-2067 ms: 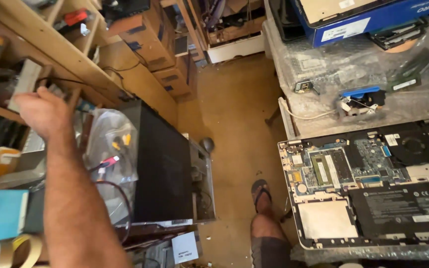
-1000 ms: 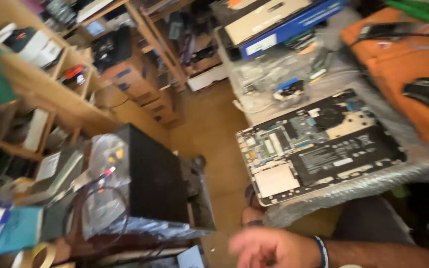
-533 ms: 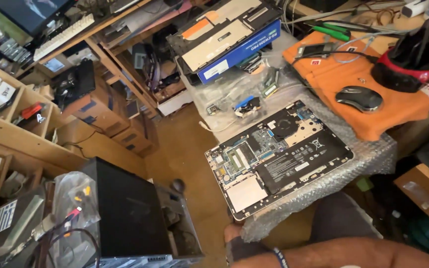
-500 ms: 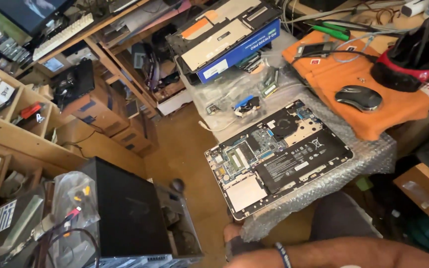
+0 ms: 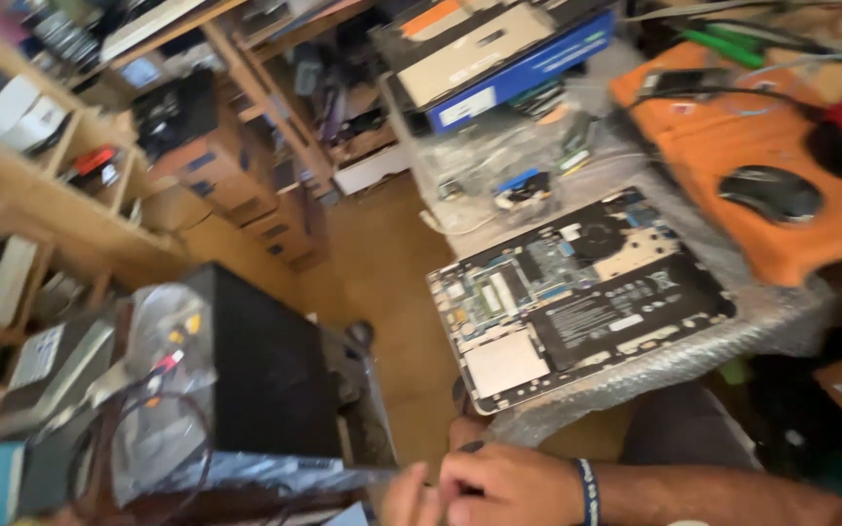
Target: Securing a solid-state drive (SSD) onto a laptop motherboard using a screwdriver.
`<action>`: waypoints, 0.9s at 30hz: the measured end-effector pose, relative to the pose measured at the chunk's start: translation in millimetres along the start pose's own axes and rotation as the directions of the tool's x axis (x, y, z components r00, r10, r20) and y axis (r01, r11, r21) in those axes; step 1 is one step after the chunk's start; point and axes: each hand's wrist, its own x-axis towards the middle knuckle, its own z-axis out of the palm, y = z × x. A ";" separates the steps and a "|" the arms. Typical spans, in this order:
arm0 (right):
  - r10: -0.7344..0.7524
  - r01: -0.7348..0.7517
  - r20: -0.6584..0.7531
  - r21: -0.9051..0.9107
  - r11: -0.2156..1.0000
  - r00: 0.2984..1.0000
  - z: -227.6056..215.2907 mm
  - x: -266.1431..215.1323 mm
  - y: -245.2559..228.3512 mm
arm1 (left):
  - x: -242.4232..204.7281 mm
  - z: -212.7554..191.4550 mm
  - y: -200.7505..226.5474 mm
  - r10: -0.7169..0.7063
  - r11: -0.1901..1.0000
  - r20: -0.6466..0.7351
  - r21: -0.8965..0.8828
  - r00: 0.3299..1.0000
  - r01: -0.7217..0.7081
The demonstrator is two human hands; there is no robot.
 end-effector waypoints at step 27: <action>-0.207 0.098 -0.381 -0.288 0.953 0.901 2.7 -6.2 20.9 | 166.8 -58.2 29.9 -0.184 0.582 0.717 -0.472 0.672 0.662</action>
